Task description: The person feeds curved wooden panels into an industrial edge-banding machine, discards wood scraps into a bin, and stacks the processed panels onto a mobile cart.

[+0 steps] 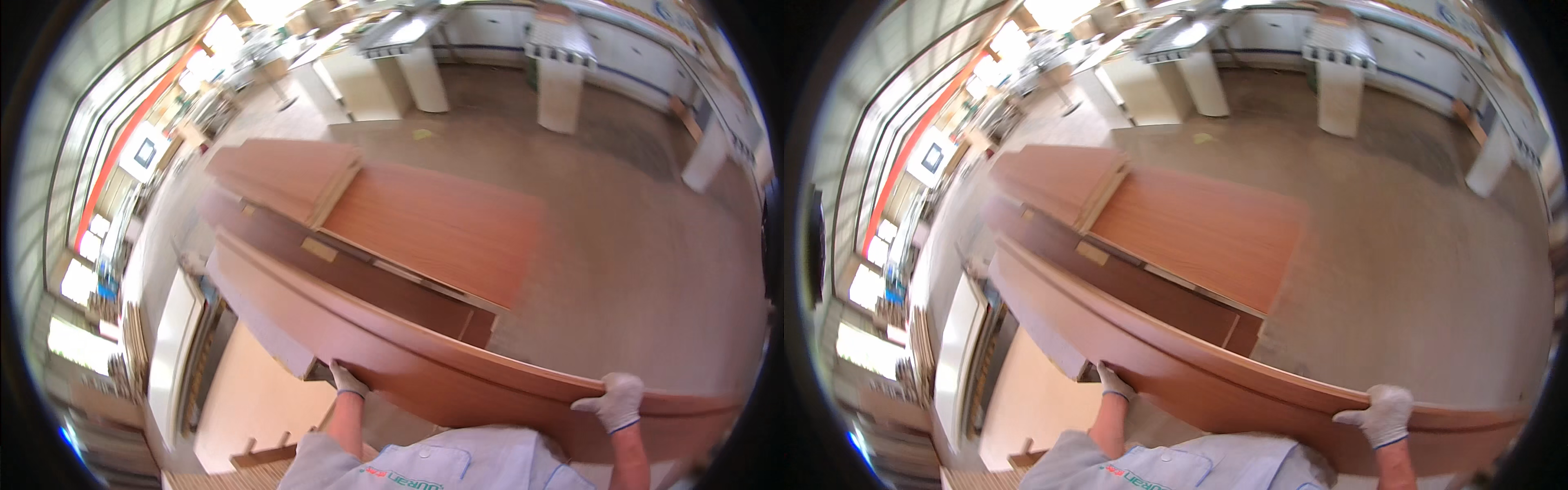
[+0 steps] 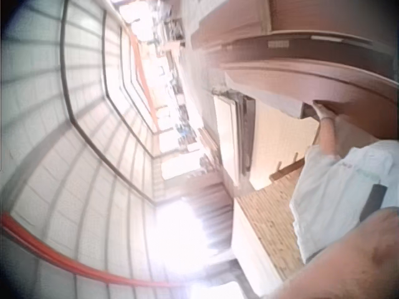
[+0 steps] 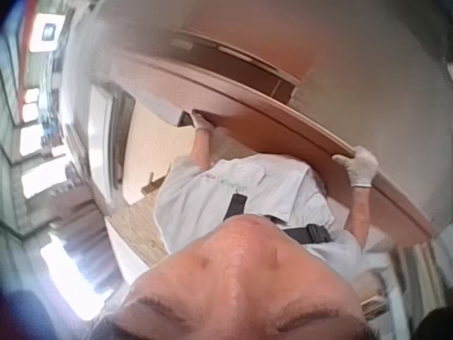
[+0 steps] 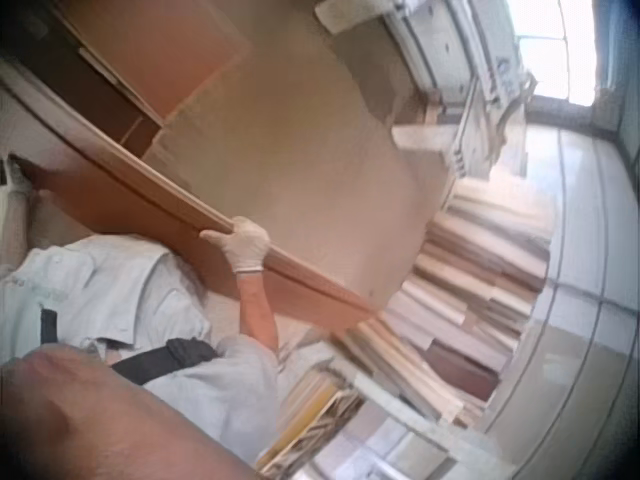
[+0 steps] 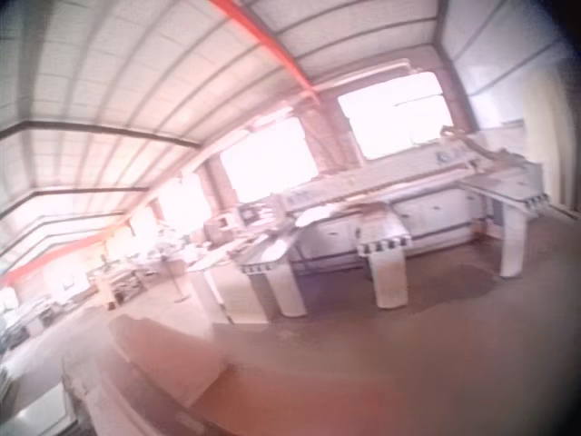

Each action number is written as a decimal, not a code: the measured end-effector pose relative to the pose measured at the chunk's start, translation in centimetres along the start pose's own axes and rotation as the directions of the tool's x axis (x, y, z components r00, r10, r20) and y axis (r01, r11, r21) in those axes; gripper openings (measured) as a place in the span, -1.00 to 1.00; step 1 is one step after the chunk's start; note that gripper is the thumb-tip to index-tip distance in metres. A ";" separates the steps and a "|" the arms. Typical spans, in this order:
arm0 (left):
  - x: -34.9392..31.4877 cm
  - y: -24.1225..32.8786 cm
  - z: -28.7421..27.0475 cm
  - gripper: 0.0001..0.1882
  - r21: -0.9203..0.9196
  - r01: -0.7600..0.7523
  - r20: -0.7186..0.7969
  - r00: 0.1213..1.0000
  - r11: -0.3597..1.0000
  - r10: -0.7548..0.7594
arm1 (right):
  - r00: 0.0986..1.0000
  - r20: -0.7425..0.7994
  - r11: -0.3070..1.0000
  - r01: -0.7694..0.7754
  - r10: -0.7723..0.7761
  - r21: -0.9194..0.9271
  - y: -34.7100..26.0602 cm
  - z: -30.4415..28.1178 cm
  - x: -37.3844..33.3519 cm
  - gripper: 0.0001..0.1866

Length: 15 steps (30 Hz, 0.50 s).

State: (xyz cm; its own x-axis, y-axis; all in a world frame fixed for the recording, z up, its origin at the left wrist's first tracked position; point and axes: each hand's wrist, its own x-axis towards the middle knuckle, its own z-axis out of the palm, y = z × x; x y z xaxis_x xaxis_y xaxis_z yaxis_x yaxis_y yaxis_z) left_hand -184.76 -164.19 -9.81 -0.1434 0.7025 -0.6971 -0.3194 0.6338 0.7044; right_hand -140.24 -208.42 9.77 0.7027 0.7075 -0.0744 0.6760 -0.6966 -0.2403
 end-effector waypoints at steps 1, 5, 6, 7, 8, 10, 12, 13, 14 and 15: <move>-0.8 -1.1 -0.4 -0.08 -0.099 -0.189 0.171 0.964 0.977 0.204 | 0.989 -0.133 0.998 0.067 -0.067 -0.008 1.2 -1.9 -1.3 -0.20; -10.6 -3.6 7.3 -0.30 -0.322 0.110 0.464 0.884 0.941 0.056 | 0.908 -0.405 0.993 0.084 -0.111 -0.084 9.6 -7.9 -8.3 -0.28; -9.4 -5.2 6.6 -0.39 -0.366 0.152 0.692 0.704 0.918 0.159 | 0.900 -0.421 0.993 0.116 -0.114 -0.020 11.1 -10.4 -9.4 -0.29; -8.2 -6.4 5.7 -0.47 -0.379 0.205 0.852 0.457 0.903 0.254 | 0.910 -0.388 0.988 0.156 -0.144 0.000 13.3 -11.8 -10.5 -0.29; -8.6 -7.7 7.8 -0.55 -0.360 0.336 0.933 0.105 0.871 0.345 | 0.863 -0.474 0.983 0.179 -0.176 -0.039 15.9 -12.9 -11.8 -0.46; -17.4 -9.0 15.8 -0.63 -0.360 0.520 0.933 0.219 0.775 0.286 | 0.812 -0.552 0.982 0.154 -0.189 -0.109 21.5 -14.7 -15.1 -0.59; -23.6 -7.6 19.8 -0.66 -0.421 0.512 0.905 0.287 0.749 0.312 | 0.756 -0.597 0.963 0.193 -0.269 -0.189 26.0 -16.3 -16.0 -0.62; -25.2 -6.9 21.4 -0.66 -0.411 0.480 0.910 0.259 0.775 0.322 | 0.744 -0.608 0.960 0.206 -0.279 -0.188 27.3 -17.0 -15.7 -0.61; -26.4 -6.4 23.3 -0.65 -0.395 0.455 0.918 0.230 0.798 0.324 | 0.716 -0.630 0.954 0.226 -0.301 -0.198 28.4 -17.0 -14.9 -0.58; -27.6 -5.7 24.8 -0.65 -0.383 0.432 0.923 0.203 0.816 0.326 | 0.685 -0.653 0.946 0.246 -0.323 -0.210 29.3 -17.1 -14.2 -0.55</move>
State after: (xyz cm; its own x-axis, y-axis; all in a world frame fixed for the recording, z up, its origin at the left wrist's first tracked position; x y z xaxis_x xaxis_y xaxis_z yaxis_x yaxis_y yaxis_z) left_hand -155.71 -179.15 8.68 0.7317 0.6480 0.2115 -0.6817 0.6970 0.2226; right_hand -126.61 -240.93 20.36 0.4074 0.6322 0.6590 0.8593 -0.5097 -0.0422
